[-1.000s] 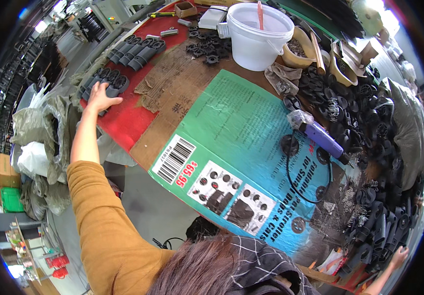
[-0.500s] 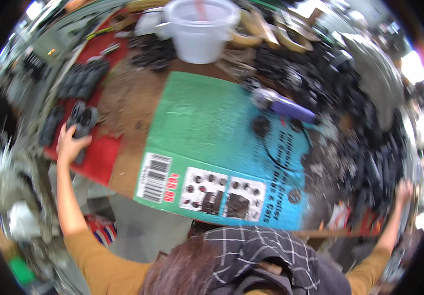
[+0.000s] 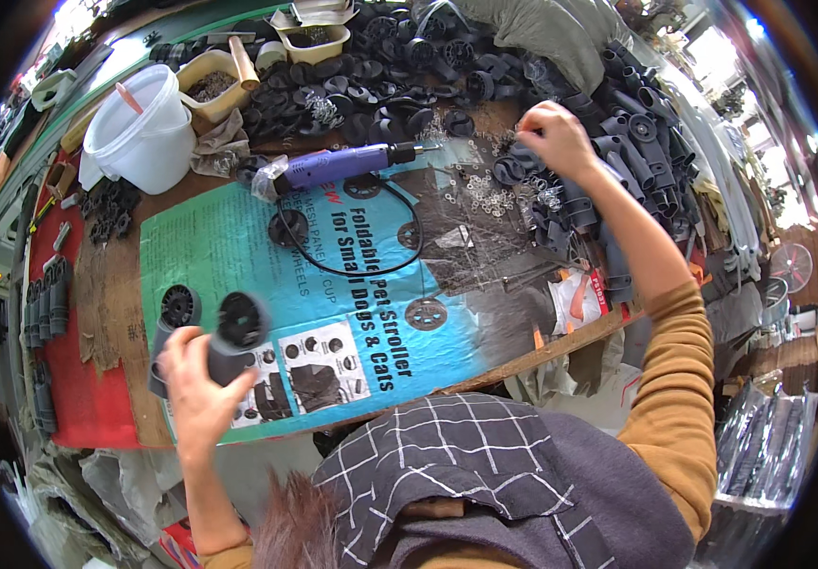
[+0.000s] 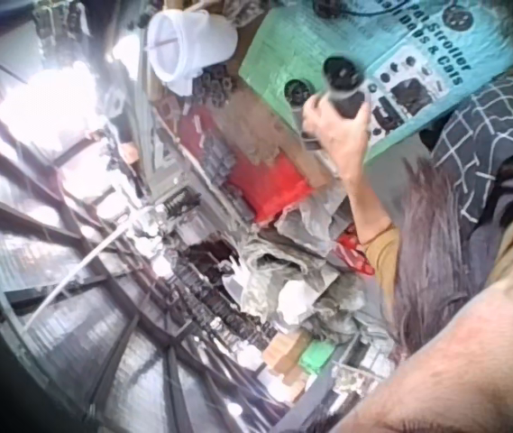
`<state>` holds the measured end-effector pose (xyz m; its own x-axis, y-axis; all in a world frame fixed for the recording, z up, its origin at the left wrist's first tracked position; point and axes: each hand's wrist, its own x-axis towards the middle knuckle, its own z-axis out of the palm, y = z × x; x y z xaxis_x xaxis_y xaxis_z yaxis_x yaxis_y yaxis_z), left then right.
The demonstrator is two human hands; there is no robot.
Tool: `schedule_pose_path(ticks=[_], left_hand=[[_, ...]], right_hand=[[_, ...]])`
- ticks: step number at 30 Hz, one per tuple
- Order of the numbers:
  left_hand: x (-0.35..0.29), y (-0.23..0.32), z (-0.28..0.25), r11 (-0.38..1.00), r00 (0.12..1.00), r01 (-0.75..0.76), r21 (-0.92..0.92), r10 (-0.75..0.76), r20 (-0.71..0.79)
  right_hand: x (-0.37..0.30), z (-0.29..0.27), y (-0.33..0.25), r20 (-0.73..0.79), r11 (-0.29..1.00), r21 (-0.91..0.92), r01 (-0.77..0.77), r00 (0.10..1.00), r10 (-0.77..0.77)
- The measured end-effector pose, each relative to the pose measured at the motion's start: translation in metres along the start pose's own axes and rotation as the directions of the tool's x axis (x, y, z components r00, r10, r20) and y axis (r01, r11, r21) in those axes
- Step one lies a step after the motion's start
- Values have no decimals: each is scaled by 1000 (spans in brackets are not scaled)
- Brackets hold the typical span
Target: The person assembles small wheels by inserting bearings and securing components with a hot glue gun. They repeatedly pick up wheel parts, apply glue, and press pieces together on a cluttered workbench.
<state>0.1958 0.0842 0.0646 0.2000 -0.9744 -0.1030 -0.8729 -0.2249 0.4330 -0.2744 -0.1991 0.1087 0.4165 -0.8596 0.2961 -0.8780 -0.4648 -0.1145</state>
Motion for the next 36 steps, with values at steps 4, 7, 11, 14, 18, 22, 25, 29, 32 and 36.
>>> schedule_pose_path(ticks=[4, 7, 11, 14, 18, 22, 25, 29, 32, 36], left_hand=[[6, 89, 60, 946, 931, -134, -294, 222, 289], [12, 149, 110, 941, 928, -203, -270, 274, 255], [21, 184, 131, 926, 928, -215, -312, 293, 229], [34, 185, 128, 863, 918, -274, -425, 366, 152], [60, 184, 124, 831, 930, -344, -437, 365, -39], [85, 195, 114, 767, 907, -414, -490, 391, -155], [118, 212, 110, 714, 841, -536, -451, 408, -354], [153, 222, 122, 636, 829, -553, -539, 351, -436], [161, 214, 134, 543, 898, -435, -718, 201, -392], [166, 199, 141, 343, 969, -245, -907, 107, -222]], right_hand=[[28, 86, -16, 156, 926, 92, -367, 924, 350], [55, 128, -23, 264, 729, 174, -662, 744, 614], [66, 156, -27, 237, 642, 270, -718, 696, 678], [61, 161, -20, 180, 678, 386, -626, 772, 610], [49, 154, -12, 137, 678, 481, -556, 811, 568], [33, 130, -22, 123, 536, 723, -436, 845, 520], [15, 105, -42, 202, 398, 842, -364, 897, 394], [-14, 83, -68, 254, 319, 898, -301, 950, 182], [-25, 83, -82, 168, 266, 941, -211, 970, 175], [-27, 87, -85, 252, 458, 838, -297, 955, 159]])
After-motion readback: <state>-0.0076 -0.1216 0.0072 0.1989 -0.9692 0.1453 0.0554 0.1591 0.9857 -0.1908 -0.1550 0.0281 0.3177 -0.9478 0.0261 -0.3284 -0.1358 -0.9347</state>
